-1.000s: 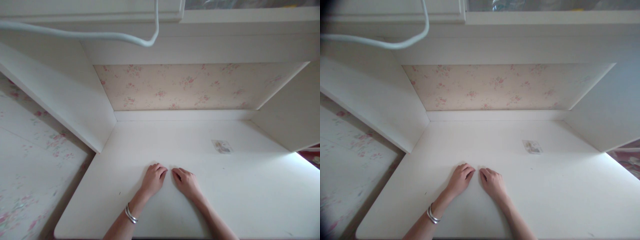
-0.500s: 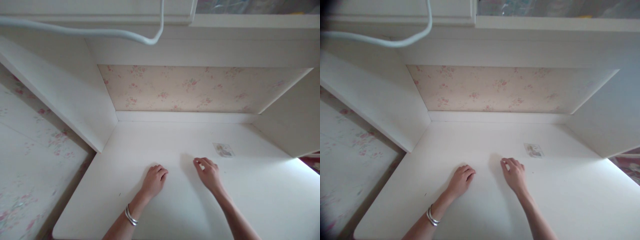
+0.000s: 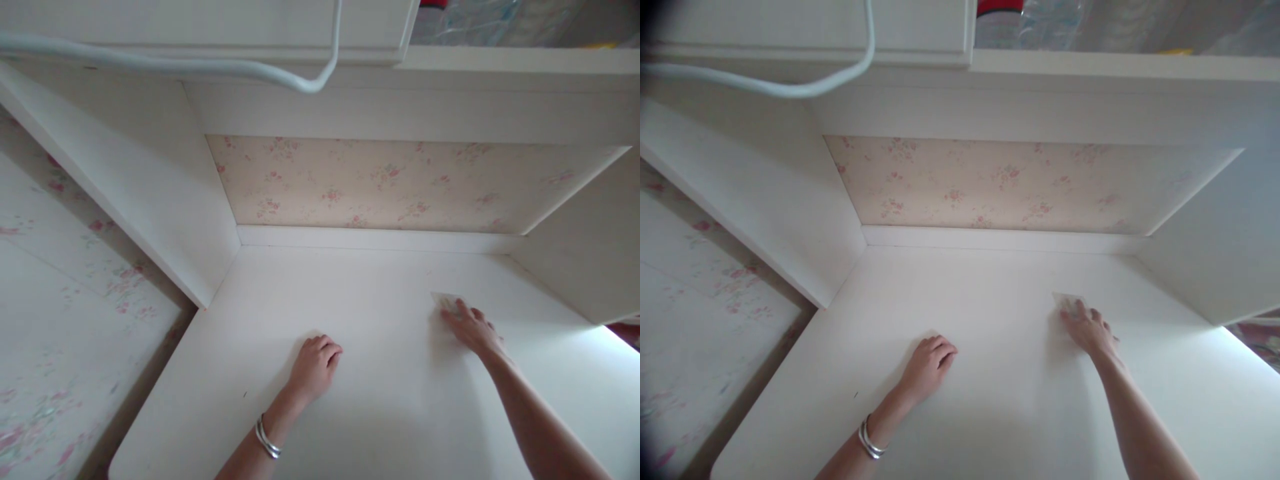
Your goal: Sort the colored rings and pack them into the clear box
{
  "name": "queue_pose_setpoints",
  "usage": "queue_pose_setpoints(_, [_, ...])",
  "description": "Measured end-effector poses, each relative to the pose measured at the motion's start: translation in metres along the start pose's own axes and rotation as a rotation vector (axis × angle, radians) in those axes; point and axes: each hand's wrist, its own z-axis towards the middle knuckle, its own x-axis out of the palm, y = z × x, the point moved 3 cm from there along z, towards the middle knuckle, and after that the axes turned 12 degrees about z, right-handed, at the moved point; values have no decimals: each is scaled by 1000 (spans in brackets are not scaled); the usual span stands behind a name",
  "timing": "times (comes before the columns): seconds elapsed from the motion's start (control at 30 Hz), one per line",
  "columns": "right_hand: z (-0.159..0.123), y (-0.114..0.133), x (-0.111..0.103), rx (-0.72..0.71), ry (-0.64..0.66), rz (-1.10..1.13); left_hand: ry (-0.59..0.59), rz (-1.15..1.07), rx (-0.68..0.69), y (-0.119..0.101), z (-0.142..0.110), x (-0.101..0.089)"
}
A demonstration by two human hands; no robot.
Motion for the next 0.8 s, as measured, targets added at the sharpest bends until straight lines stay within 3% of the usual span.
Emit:
queue_pose_setpoints(0.13, [-5,10,4,54,52,15,-12,-8,-4,0,-1,-1])
queue_pose_setpoints(0.23, [-28,38,5,-2,76,82,-9,-32,-16,1,-2,0])
queue_pose_setpoints(0.43, [-135,133,26,-371,305,445,-67,-218,-144,-1,-3,-1])
queue_pose_setpoints(0.53, [-186,169,37,-496,400,575,-122,-298,-180,-6,-2,-3])
queue_pose_setpoints(0.63, [-210,185,42,-515,404,621,-129,-351,-239,-10,-4,-1])
queue_pose_setpoints(0.8, [-213,182,39,-493,390,609,-87,-413,-342,-15,-10,10])
